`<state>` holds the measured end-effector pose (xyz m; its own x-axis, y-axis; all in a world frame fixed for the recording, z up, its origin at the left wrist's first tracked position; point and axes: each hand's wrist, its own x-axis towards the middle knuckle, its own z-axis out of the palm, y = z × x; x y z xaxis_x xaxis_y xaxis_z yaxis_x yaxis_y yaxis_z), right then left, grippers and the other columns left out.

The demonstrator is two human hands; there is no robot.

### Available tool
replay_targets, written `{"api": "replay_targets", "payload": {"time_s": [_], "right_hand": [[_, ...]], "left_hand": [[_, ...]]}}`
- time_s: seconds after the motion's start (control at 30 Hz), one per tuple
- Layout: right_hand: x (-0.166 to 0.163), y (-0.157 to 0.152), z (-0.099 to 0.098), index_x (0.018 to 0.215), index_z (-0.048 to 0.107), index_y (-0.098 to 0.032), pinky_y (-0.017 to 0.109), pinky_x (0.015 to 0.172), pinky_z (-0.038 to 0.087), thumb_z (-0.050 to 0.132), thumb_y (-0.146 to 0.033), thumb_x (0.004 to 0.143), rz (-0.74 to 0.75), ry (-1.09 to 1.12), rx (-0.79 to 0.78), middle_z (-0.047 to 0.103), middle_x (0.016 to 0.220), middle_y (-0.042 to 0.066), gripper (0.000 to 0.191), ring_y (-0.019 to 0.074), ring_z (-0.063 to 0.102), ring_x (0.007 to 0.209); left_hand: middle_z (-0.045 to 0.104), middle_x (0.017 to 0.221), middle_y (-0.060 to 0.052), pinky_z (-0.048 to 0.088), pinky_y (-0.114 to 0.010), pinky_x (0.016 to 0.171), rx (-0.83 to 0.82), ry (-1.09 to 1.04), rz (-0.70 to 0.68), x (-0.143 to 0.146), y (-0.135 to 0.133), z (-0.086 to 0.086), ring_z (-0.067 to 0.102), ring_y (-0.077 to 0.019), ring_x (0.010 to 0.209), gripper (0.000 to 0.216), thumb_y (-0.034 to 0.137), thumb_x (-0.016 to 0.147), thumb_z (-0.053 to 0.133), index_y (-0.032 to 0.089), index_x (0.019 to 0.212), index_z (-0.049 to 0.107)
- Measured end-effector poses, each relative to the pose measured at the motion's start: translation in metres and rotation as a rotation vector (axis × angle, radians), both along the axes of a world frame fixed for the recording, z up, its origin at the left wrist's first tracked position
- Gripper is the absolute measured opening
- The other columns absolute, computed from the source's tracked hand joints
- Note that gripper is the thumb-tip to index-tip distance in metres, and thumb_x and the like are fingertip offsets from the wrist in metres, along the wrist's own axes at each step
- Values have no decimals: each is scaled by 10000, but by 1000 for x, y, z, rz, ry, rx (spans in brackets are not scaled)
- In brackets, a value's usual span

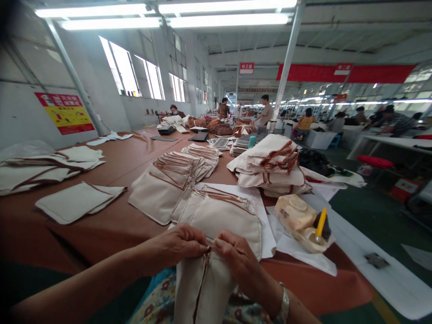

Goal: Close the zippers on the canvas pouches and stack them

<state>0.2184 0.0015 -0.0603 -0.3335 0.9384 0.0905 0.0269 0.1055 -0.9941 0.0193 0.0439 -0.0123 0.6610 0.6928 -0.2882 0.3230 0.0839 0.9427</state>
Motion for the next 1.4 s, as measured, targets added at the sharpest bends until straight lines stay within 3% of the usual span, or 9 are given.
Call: {"api": "replay_targets", "payload": {"time_s": [0.23, 0.53, 0.8, 0.97, 1.17, 1.27, 1.4], "right_hand": [[-1, 3, 5, 751, 548, -140, 244, 556, 225, 680, -422, 796, 61, 110, -165, 454, 671, -28, 315, 103, 320, 618], [-4, 4, 5, 714, 540, -151, 216, 535, 243, 683, -323, 719, 58, 292, -310, 464, 634, -35, 225, 89, 341, 580], [-1, 3, -4, 689, 512, -165, 207, 476, 187, 704, -320, 696, 81, 372, -357, 387, 574, -68, 247, 67, 265, 507], [1, 4, -6, 718, 498, -168, 208, 491, 199, 732, -403, 726, 75, 305, -284, 403, 608, -61, 332, 72, 282, 535], [5, 7, -4, 743, 566, -136, 222, 548, 240, 724, -446, 763, 59, 166, -221, 445, 656, -37, 348, 94, 331, 611], [5, 7, -2, 741, 604, -127, 224, 538, 222, 786, -408, 702, 62, 184, -321, 492, 632, -36, 337, 84, 346, 577], [4, 4, 1, 706, 645, -124, 217, 519, 243, 835, -336, 610, 8, 292, -435, 574, 603, -20, 301, 85, 416, 543]], "left_hand": [[420, 626, 38, 238, -253, 547, 128, 120, -28, 0, 4, -3, 302, -109, 587, 224, 336, 814, 596, 125, 790, 667], [439, 613, 40, 193, -249, 513, 37, 150, -38, 9, 8, 9, 294, -101, 578, 321, 416, 698, 731, 111, 779, 673], [400, 535, 41, 195, -255, 472, 26, 82, 34, 15, 11, -10, 279, -94, 512, 160, 269, 659, 611, 113, 668, 644], [382, 513, 44, 183, -251, 442, 84, 110, 72, 18, 10, -15, 270, -94, 483, 170, 255, 664, 542, 119, 668, 643], [417, 535, 39, 189, -239, 452, 229, 168, 91, 21, 4, -1, 323, -96, 520, 149, 241, 686, 569, 120, 656, 650], [435, 557, 32, 229, -232, 466, 177, 121, 58, 18, 5, 10, 336, -97, 535, 221, 300, 745, 571, 120, 632, 628], [621, 715, -29, 364, -220, 584, 111, 20, 78, 9, 11, 12, 505, -131, 655, 242, 307, 792, 562, 101, 779, 688]]}}
